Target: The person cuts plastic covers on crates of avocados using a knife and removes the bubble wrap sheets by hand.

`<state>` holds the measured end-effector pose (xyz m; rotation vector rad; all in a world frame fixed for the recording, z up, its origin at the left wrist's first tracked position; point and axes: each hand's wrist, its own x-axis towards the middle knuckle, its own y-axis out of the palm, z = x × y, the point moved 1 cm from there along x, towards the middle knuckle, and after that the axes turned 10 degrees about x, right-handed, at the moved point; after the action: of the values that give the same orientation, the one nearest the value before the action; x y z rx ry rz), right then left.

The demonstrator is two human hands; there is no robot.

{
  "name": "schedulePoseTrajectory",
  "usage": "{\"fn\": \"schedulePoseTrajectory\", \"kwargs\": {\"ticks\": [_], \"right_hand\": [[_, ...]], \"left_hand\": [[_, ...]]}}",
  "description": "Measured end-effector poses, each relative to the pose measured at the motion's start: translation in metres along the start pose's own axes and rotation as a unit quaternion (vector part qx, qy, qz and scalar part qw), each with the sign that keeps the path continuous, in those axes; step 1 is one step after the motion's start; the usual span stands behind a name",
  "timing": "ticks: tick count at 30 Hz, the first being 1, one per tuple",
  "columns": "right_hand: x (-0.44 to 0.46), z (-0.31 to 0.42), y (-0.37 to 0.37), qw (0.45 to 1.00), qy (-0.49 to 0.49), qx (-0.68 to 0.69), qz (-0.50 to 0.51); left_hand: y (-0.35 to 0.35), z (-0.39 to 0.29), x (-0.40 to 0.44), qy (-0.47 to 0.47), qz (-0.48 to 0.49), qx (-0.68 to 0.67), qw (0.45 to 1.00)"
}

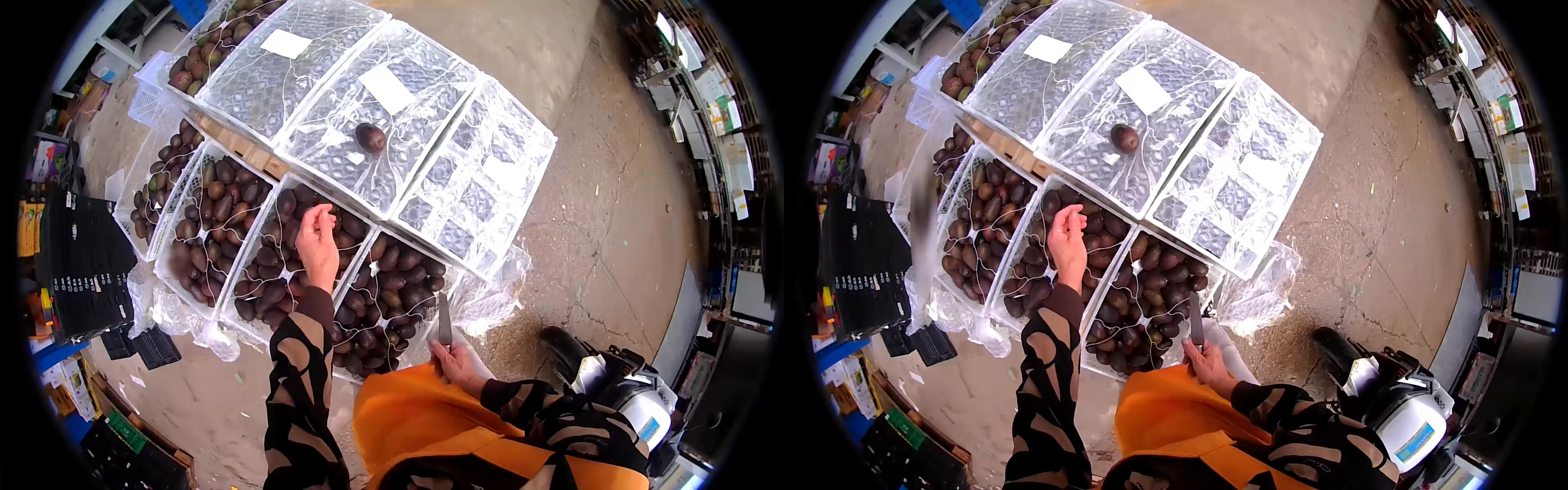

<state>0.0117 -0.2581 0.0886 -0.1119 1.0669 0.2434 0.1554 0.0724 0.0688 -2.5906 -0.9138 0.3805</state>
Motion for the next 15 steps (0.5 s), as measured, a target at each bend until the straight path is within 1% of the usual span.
{"fn": "schedulePoseTrajectory", "kwargs": {"ticks": [1,2,3,4,6,7,8,10,12,13,14,15], "right_hand": [[-0.019,0.020,-0.008,0.999,0.040,-0.011,0.020],[-0.035,0.038,-0.021,0.998,0.045,0.007,0.038],[-0.034,0.024,-0.045,0.999,0.034,0.003,0.025],[-0.034,0.015,-0.065,1.000,0.021,-0.002,0.017],[-0.043,0.010,-0.109,0.997,0.019,0.066,-0.045],[-0.048,0.007,-0.128,0.993,0.019,0.099,-0.063],[-0.045,-0.013,-0.147,0.989,0.017,0.105,-0.103],[-0.056,-0.019,-0.172,0.977,0.037,0.104,-0.184],[-0.072,-0.017,-0.183,0.960,0.042,0.180,-0.210],[-0.078,-0.019,-0.185,0.951,0.040,0.218,-0.216],[-0.083,-0.022,-0.184,0.940,0.036,0.256,-0.222],[-0.084,-0.026,-0.181,0.932,0.015,0.290,-0.219]], "left_hand": [[0.034,-0.021,0.031,0.056,-0.007,0.042,0.998],[0.064,-0.042,0.059,0.102,-0.023,0.122,0.987],[0.092,-0.051,0.084,0.142,-0.019,0.224,0.964],[0.117,-0.051,0.108,0.145,-0.002,0.330,0.933],[0.151,-0.036,0.135,0.065,0.060,0.377,0.922],[0.158,-0.023,0.145,0.070,0.038,0.439,0.895],[0.162,-0.013,0.151,0.077,0.013,0.500,0.862],[0.162,-0.019,0.149,0.037,-0.003,0.448,0.893],[0.162,-0.029,0.130,0.012,0.025,0.297,0.954],[0.161,-0.038,0.107,0.005,0.062,0.171,0.983],[0.162,-0.046,0.083,-0.005,0.099,0.042,0.994],[0.168,-0.063,0.041,0.029,0.155,0.031,0.987]]}}
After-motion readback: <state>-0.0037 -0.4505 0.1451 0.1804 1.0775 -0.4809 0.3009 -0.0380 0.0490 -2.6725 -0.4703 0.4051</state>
